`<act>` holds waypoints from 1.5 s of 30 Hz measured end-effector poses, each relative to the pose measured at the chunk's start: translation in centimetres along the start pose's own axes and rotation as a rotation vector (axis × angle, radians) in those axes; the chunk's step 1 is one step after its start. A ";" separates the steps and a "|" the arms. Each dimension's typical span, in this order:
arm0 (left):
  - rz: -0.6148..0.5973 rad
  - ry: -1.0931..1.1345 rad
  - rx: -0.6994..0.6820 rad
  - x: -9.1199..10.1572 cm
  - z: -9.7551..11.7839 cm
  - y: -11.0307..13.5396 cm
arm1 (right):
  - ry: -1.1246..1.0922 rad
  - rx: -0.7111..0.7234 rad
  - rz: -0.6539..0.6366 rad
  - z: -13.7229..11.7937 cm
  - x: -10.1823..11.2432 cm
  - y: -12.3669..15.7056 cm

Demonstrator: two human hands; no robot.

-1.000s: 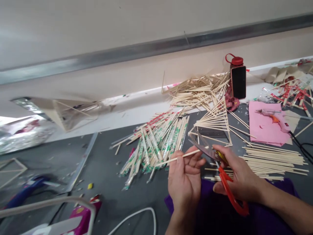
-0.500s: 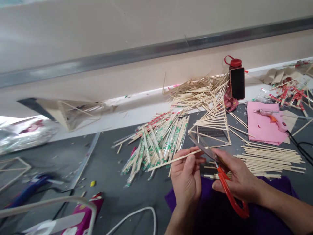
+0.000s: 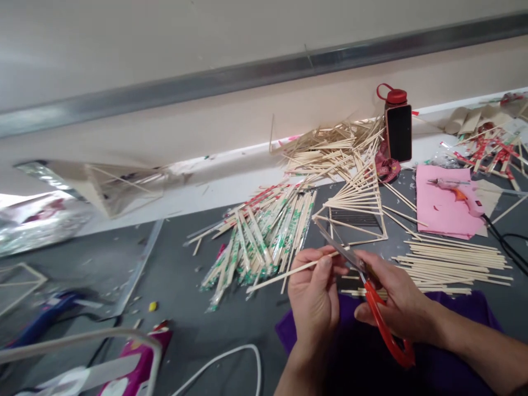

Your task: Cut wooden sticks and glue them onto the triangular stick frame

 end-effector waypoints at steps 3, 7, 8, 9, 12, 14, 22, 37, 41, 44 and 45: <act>-0.006 -0.018 -0.006 -0.3 0.1 0.0 | -0.003 0.005 0.018 0.1 0.2 0.0; -0.032 -0.010 0.001 -0.6 0.1 0.1 | 0.006 -0.005 0.028 0.3 0.4 0.0; -0.036 -0.003 0.003 -0.7 0.1 0.1 | 0.007 -0.003 0.026 0.3 0.4 0.0; -0.038 0.004 0.005 -0.8 0.1 0.2 | 0.004 -0.001 0.026 0.3 0.4 0.0; -0.044 0.018 0.009 -0.9 0.1 0.3 | -0.004 -0.007 0.039 0.3 0.2 0.1; -0.052 0.025 0.004 -0.9 0.0 0.4 | 0.000 -0.023 0.056 0.2 0.1 0.2; -0.088 0.032 0.011 -1.1 -0.7 1.0 | 0.050 -0.019 0.125 0.2 0.4 0.1; -0.059 0.112 0.048 -1.6 -1.0 1.2 | 0.029 0.110 0.242 0.0 0.2 0.2; -0.062 0.105 0.052 -1.6 -0.8 1.1 | 0.025 0.089 0.232 0.2 0.5 0.1; -0.103 0.064 0.152 -1.7 -1.1 0.8 | -0.025 0.069 0.227 0.3 0.9 0.0; -0.133 0.037 0.202 -1.7 -1.2 0.8 | -0.042 0.066 0.236 0.4 1.1 0.0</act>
Point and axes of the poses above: each hand's wrist, its own y-axis away from the middle knuckle, its own x-axis out of the back of the hand, z = x × y, the point moved 2 cm from there along -y, towards the middle knuckle, and after that the axes turned 10 degrees about -z, right-handed, at the moved point
